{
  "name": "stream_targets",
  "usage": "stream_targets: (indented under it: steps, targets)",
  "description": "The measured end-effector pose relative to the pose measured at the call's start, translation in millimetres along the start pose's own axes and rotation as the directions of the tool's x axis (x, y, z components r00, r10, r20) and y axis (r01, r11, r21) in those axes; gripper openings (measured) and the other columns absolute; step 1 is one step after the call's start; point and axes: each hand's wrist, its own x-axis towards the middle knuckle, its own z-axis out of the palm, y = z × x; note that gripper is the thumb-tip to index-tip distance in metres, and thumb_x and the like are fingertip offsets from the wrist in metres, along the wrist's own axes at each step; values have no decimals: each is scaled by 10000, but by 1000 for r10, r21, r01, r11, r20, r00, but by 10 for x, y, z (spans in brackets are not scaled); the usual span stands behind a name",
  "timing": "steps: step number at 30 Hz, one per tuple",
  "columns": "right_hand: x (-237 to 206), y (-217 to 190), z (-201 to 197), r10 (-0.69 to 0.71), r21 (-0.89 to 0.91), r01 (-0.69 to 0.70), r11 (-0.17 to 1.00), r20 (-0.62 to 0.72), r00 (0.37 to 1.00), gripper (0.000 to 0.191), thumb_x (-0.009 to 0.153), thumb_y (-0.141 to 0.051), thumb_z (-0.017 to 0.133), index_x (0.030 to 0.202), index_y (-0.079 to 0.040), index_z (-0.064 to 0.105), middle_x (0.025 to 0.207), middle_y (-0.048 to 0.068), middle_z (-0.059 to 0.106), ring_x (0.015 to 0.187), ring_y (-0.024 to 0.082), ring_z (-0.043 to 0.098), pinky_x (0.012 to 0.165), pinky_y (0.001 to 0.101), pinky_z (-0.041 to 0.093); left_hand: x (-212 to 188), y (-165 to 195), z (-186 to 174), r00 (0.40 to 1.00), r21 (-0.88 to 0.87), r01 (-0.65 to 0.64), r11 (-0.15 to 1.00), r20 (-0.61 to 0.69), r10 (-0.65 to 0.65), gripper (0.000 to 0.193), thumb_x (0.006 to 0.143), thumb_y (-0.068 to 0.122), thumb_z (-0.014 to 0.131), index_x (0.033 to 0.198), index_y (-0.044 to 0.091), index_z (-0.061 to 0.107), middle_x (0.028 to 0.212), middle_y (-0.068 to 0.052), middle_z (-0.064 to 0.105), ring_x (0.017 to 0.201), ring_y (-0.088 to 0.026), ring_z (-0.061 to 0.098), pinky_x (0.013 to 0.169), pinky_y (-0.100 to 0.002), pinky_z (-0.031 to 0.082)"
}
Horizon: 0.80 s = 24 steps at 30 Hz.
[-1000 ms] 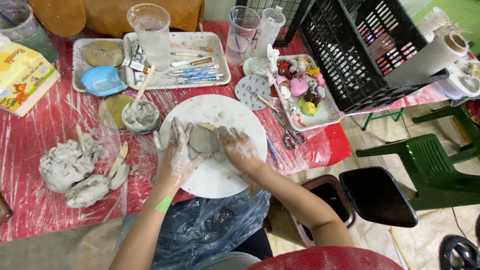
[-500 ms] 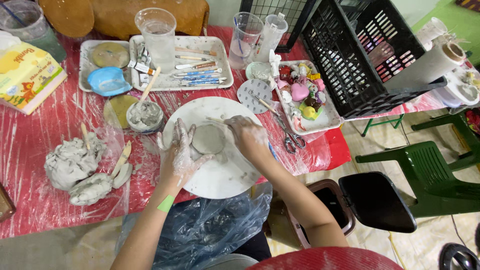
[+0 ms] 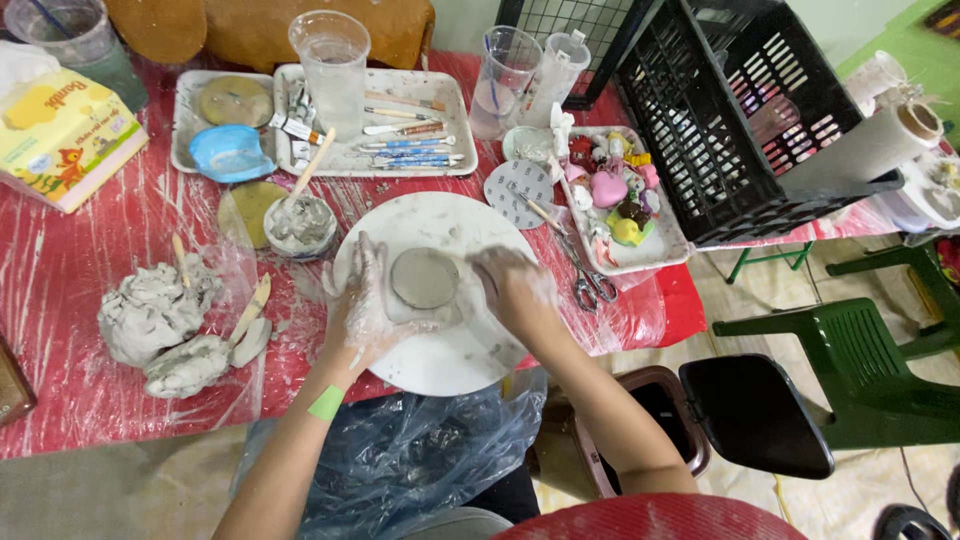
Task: The person shapes a flat clay disc on a round white bat at a work table, rotating it and smoothing the edges with a wooden stick tool while holding it steady with the other hand. They occasionally reach into a bowl of slip and press clay scraps aside on the plastic-covered table.
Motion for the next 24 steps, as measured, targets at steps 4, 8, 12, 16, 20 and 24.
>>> stream_targets:
  steps: [4, 8, 12, 16, 20, 24]
  targets:
    - [439, -125, 155, -161, -59, 158, 986, -48, 986, 146, 923, -106, 633, 1031, -85, 728, 1011, 98, 722, 936, 293, 706, 826, 409, 558, -27, -28, -48, 990, 27, -41, 999, -132, 44, 1514, 521, 600, 927, 1561, -76, 59, 1633, -325, 167, 1537, -450, 146, 1206, -638, 39]
    - [405, -160, 284, -276, -145, 290, 946, 107, 955, 324, 849, -55, 618, 1152, -91, 726, 1161, 100, 717, 1055, 308, 709, 885, 399, 560, -26, -73, -50, 990, -43, -62, 997, -128, 56, 1483, 526, 543, 944, 1559, -96, 94, 1638, -338, 125, 1537, -447, 148, 1214, -641, 28]
    - [200, -54, 335, -436, -206, 461, 863, 159, 886, 497, 799, -91, 630, 1291, -84, 699, 1338, 112, 666, 1181, 365, 674, 910, 413, 554, 15, -109, -43, 986, -12, -120, 993, -116, 118, 1408, 542, 520, 944, 1552, -92, 178, 1653, -316, 121, 1543, -456, 127, 1208, -640, 26]
    - [83, 40, 280, -466, -172, 514, 840, 254, 847, 415, 849, -121, 611, 1246, -172, 719, 1399, 49, 658, 1201, 386, 653, 856, 429, 557, 36, -111, -86, 995, 32, -88, 996, -44, 90, 1335, 513, 521, 938, 1546, -17, 286, 1663, -275, 104, 1554, -384, 147, 1212, -645, 3]
    - [7, 158, -27, -423, -66, 448, 892, 227, 877, 261, 934, -184, 609, 1159, -199, 740, 1242, 18, 724, 1104, 267, 711, 873, 388, 585, 8, -87, -140, 994, 153, -111, 982, 10, 110, 1300, 545, 634, 869, 1570, 43, 329, 1648, -255, 134, 1533, -350, 168, 1168, -676, -49]
    - [144, 286, -254, -115, 64, 108, 992, 129, 985, 169, 970, -202, 656, 1085, -145, 765, 1081, 38, 751, 937, 242, 735, 767, 361, 594, -78, -76, -91, 990, 216, -135, 967, -16, 142, 1167, 684, 709, 764, 1510, 11, 323, 1622, -281, 248, 1537, -355, 233, 1152, -694, -65]
